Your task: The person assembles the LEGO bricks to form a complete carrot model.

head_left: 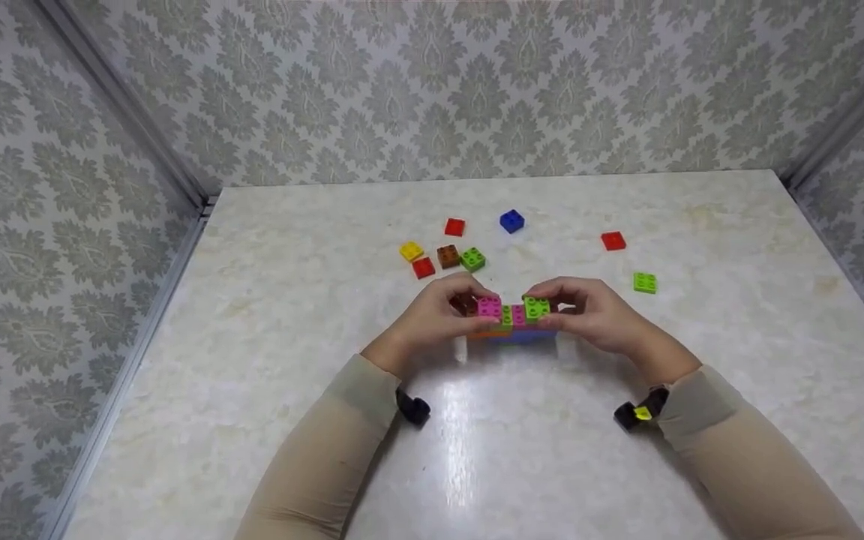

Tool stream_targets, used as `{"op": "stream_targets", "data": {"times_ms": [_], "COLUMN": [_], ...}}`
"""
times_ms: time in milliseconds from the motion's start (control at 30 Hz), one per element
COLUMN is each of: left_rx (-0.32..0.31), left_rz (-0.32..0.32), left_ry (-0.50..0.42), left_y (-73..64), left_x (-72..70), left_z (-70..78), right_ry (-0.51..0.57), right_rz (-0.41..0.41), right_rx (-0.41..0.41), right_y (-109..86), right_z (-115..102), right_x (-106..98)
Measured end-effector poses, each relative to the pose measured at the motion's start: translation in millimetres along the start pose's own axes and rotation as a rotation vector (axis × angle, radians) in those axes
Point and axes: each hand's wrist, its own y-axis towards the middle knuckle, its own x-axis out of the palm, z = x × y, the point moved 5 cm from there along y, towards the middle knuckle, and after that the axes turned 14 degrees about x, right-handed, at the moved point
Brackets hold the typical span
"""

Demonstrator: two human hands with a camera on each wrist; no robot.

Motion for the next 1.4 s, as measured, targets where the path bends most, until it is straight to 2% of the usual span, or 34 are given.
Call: {"op": "stream_targets", "data": {"times_ms": [167, 233, 300, 467, 533, 600, 700, 800, 1033, 1100, 1200, 1400], "left_rx": [0.011, 0.015, 0.014, -0.041, -0.091, -0.154, -0.245, -0.299, -0.383, -0.401, -0.388, -0.346], "left_rz": [0.040, 0.089, 0.167, 0.376, 0.421, 0.438, 0.419, 0.376, 0.177, 0.142, 0.138, 0.197], "left_ry": [0.012, 0.032, 0.068, 0.259, 0.368, 0.474, 0.596, 0.655, 0.764, 0.793, 0.848, 0.891], "left_y": [-3.8, -5.0, -5.6, -4.7, -3.4, -1.9, 0.9, 3.4, 6.0, 5.6, 6.0, 6.7], "left_x": [-3.6, -7.7, -13.7, -29.9, -34.6, -37.9, -40.4, -40.7, -37.2, -36.7, -37.8, -42.0], "left_z": [-6.6, -10.0, -13.8, -20.1, -21.7, -24.7, -30.5, -35.2, -43.6, -43.8, -40.6, -37.4], "right_ry": [0.002, 0.006, 0.005, -0.001, 0.002, 0.006, -0.002, -0.026, -0.044, -0.044, -0.025, -0.033], "right_rz": [-0.009, -0.012, -0.015, -0.004, 0.004, 0.013, 0.033, 0.054, 0.054, 0.050, 0.047, 0.052], "right_rx": [-0.008, -0.013, -0.019, 0.013, 0.027, 0.041, 0.065, 0.088, 0.091, 0.092, 0.084, 0.078], "right_y": [1.6, 1.6, 1.4, 0.9, 0.6, 0.1, -1.1, -2.7, -1.5, -1.2, -1.2, -0.9], "right_z": [1.6, 2.1, 2.7, 6.1, 7.7, 9.5, 11.4, 11.8, 9.8, 9.2, 7.6, 5.3], "right_x": [2.1, 2.4, 2.6, 2.3, 2.3, 2.3, 2.3, 2.2, 4.9, 5.7, 6.1, 5.6]}}
